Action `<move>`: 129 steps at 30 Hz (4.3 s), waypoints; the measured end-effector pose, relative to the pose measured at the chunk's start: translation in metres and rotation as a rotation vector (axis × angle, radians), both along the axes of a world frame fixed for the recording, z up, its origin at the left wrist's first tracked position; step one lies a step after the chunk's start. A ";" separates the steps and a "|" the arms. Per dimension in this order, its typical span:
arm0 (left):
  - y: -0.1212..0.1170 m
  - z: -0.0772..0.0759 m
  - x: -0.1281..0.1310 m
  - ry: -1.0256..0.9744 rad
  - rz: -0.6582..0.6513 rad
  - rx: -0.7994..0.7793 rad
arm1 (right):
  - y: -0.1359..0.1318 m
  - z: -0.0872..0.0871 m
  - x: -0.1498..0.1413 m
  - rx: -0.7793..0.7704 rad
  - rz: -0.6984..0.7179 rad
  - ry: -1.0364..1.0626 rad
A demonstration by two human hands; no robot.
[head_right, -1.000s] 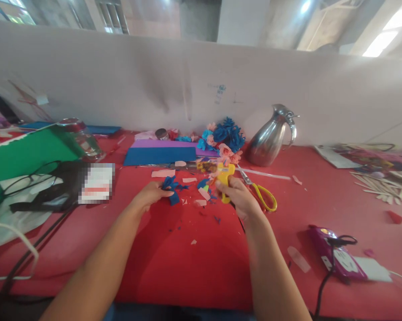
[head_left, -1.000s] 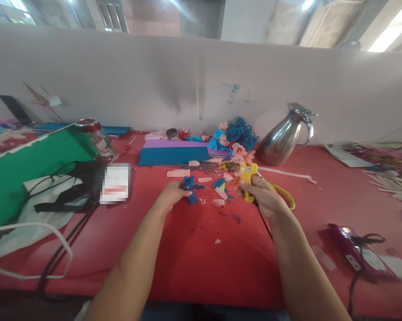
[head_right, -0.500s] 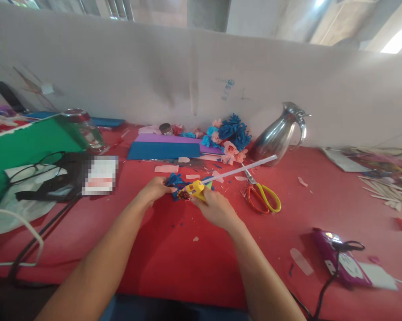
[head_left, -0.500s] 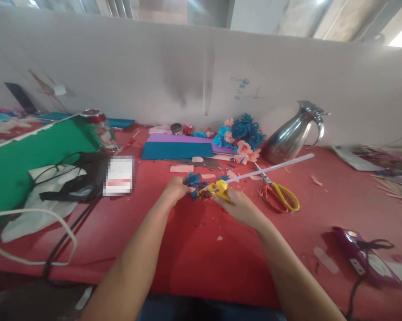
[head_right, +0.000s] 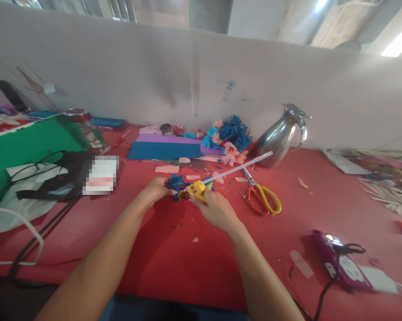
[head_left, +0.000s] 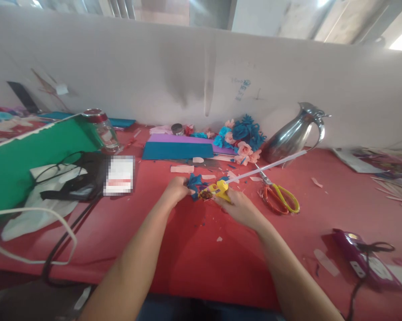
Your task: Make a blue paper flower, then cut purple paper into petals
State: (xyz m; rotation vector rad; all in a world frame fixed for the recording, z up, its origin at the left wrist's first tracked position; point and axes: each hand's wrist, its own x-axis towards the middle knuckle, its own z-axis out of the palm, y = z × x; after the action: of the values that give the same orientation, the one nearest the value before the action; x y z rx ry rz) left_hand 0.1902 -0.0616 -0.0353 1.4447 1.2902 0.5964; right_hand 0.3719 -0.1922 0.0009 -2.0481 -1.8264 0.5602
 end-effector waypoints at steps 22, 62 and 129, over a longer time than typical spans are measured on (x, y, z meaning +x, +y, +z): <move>-0.001 0.004 -0.002 0.076 -0.054 0.081 | 0.011 -0.001 0.025 -0.024 -0.207 0.094; -0.043 0.009 0.038 -0.462 -0.166 0.199 | 0.023 -0.006 0.015 0.385 -0.493 1.271; -0.049 0.008 0.043 -0.529 -0.192 0.087 | 0.016 -0.012 -0.018 0.496 -0.195 1.092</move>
State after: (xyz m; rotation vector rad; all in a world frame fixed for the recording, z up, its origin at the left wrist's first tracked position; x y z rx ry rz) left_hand 0.2333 -0.1105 -0.0270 1.3412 0.7109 0.8428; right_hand 0.3534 -0.1758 -0.0109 -1.1561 -0.9529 0.8304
